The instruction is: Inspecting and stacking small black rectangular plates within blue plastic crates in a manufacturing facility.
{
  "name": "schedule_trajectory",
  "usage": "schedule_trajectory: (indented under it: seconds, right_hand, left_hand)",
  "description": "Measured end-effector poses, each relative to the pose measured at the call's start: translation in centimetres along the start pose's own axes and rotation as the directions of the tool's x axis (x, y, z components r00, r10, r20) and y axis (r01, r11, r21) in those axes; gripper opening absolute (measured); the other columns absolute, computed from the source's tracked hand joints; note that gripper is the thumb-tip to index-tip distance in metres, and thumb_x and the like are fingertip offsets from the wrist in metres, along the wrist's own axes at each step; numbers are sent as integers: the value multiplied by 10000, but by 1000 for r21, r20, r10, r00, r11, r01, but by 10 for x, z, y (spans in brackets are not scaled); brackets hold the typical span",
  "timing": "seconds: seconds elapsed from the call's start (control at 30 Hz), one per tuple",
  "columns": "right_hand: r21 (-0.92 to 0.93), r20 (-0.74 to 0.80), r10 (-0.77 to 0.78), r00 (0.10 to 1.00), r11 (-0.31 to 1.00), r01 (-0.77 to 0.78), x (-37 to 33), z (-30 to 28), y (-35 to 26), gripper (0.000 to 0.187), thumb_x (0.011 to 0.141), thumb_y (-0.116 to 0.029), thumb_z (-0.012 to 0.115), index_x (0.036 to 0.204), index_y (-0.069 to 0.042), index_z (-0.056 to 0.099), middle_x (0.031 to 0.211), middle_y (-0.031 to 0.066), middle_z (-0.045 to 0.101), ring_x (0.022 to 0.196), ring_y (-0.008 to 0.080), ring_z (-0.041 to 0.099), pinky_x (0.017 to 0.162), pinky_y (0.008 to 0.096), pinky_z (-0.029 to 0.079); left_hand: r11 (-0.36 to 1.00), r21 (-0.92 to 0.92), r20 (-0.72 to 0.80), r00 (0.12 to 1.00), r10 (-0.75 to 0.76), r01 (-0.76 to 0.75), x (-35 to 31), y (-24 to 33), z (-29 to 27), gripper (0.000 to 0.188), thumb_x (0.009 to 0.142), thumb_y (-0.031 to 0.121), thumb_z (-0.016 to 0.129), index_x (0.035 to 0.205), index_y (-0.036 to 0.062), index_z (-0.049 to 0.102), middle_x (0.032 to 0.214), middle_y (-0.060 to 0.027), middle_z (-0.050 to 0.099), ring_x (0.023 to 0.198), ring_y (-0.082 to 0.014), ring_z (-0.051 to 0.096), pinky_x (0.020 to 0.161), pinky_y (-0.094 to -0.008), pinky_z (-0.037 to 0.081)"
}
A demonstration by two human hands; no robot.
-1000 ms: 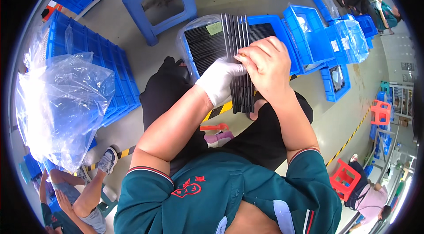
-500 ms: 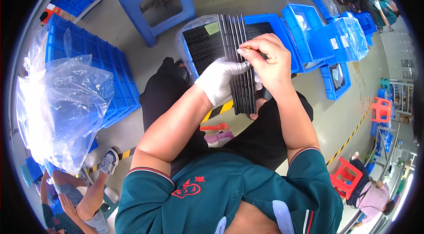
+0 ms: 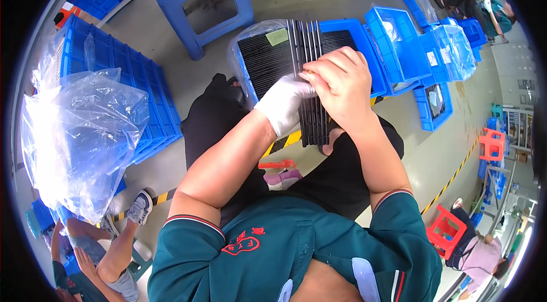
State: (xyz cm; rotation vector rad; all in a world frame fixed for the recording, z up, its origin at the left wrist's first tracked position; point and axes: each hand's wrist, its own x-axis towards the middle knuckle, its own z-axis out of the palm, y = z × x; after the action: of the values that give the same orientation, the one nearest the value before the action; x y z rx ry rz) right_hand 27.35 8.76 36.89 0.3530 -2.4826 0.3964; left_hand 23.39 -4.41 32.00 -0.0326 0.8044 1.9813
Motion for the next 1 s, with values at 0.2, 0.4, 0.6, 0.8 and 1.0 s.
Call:
schedule_trajectory:
  seconds: [0.2,0.4,0.6,0.8,1.0]
  right_hand:
    - [393,-45,308,950,880,-267,3,-2,2,117,684,-76,782,773,-67,706,744,42,658,730,240,608,637,327,488]
    - [342,-50,264,963,911,-232,1,5,2,99,694,-97,768,760,-87,695,739,30,641,732,232,594,646,345,474]
    - [-43,-92,-133,987,991,129,5,3,-13,109,653,-133,702,751,-109,660,771,-8,598,777,199,563,706,353,413]
    - [-109,-77,-113,991,989,105,4,2,-13,107,651,-146,678,747,-105,658,752,-9,579,772,195,553,707,348,409]
    - [-118,-78,-139,987,984,130,5,10,-14,90,660,-166,683,721,-113,644,752,-6,580,763,200,544,717,351,408]
  left_hand:
    - [984,-140,15,994,-110,111,-9,12,15,232,916,28,559,1148,31,556,1005,-85,620,903,-207,647,780,-378,553]
    - [994,-100,11,999,-47,47,-3,5,8,216,909,23,560,1124,33,555,993,-88,616,876,-207,644,780,-375,556]
    - [993,-122,29,1000,7,-3,12,-12,-13,99,921,52,537,1006,63,588,932,-61,614,828,-146,608,718,-295,512]
    - [1000,-23,-70,997,17,-19,12,-14,-9,107,921,48,501,985,68,584,912,-59,612,825,-145,593,723,-292,501]
    - [993,67,38,995,91,-94,14,-19,-14,104,897,64,548,993,81,583,936,-57,610,854,-151,601,725,-297,500]
